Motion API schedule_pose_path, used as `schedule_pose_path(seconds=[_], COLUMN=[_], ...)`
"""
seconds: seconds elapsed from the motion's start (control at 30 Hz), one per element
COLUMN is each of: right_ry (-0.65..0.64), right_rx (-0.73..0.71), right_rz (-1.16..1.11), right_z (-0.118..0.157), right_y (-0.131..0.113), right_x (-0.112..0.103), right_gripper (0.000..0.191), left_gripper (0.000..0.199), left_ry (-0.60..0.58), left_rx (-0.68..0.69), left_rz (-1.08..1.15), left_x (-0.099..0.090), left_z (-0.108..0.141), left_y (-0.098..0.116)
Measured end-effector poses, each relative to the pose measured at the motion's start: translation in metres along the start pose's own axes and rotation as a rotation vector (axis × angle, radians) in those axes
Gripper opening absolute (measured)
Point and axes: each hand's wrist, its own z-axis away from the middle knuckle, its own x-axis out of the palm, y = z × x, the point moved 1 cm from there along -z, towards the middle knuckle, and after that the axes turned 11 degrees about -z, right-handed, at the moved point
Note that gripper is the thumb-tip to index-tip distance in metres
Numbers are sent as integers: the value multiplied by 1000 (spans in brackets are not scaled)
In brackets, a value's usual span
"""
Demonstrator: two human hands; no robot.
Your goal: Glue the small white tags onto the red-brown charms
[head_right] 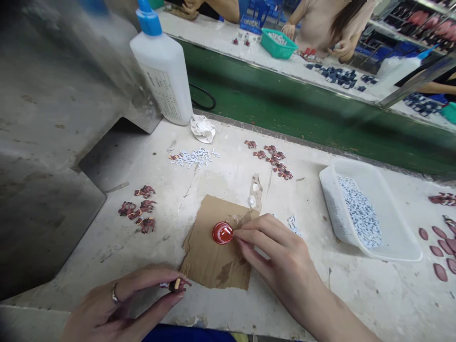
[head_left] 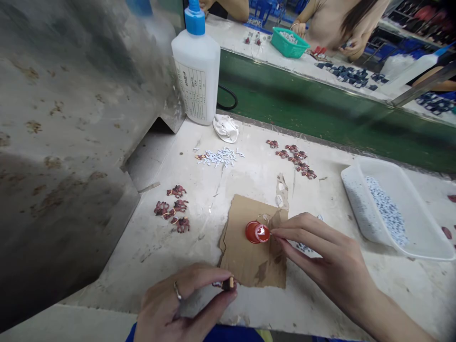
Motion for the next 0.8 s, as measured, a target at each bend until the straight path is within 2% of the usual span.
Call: schedule_pose_path(seconds=[0.17,0.27,0.43,0.53,0.8], right_ry=[112,158,133,101,92], right_rx=[84,162,195,211,197], right_rz=[-55,-171,-408,-481,-522], right_z=[-2,0,2,1,4], right_y=[-14,-30,-48,-49,-45], right_x=[-1,6,22,28,32], right_gripper=[30,32,34,35,33], left_gripper=[14,10,16,15,13], left_ry=[27,59,-3,9,28], left_rx=[63,83,76,85,88], left_rz=[70,149,162,165,150], left_x=[10,16,16,14,15], left_z=[-9,-15,-18,-17,-20], left_y=[2,7,14,15,17])
